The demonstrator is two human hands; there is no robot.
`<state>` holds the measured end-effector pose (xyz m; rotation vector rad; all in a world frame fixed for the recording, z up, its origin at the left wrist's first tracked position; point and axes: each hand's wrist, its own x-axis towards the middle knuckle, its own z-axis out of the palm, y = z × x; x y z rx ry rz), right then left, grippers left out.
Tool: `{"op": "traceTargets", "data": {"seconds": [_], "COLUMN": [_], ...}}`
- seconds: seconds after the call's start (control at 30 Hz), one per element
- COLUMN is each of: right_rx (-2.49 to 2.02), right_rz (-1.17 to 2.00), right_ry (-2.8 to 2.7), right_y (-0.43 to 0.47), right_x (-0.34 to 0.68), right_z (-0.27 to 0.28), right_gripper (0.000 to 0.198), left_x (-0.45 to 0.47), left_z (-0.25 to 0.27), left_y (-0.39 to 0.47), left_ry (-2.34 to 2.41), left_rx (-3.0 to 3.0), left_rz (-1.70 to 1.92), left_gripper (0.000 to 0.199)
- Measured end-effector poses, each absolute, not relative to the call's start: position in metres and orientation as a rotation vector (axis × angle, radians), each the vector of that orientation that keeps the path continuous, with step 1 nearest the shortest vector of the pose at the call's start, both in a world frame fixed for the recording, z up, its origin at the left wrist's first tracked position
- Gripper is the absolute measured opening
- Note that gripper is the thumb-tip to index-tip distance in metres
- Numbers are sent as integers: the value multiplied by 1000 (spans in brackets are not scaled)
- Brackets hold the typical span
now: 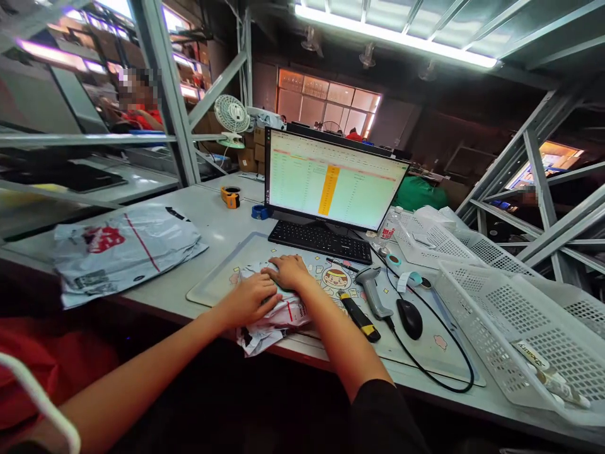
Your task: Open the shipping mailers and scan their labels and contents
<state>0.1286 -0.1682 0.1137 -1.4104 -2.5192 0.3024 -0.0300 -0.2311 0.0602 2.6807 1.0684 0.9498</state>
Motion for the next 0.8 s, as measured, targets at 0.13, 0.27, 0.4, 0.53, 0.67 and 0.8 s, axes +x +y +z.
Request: {"op": "traceTargets", "data": {"seconds": [0.13,0.27,0.4,0.53,0.67,0.8], "right_rx": [-1410,-1419,-1426,-1414,-1348,-1369], "right_rz": [333,336,340,331,225,183], "right_ry": [-2563,-2603,-2636,-2641,-2597,-2360], "right_y": [-172,-177,-186,-210,-269,-349], "right_x": [129,129,128,127,127,137], "right_z": [109,109,110,109,93,50], "right_gripper": [41,40,40,41,40,33], "left_x": [-42,-53,-70,-83,-76,-64], "left_z": [58,15,-46,-75,-76,-81], "left_y": [-283,-334,-343,-331,-346,-378], "left_ry": [1032,1101,1351,1489,1307,1253], "left_rx": [2738,2653,2331,1762,1048,1016], "left_rz": [971,1158,1320,1362,1317,1189], "left_gripper": [43,37,38,50,80,102]}}
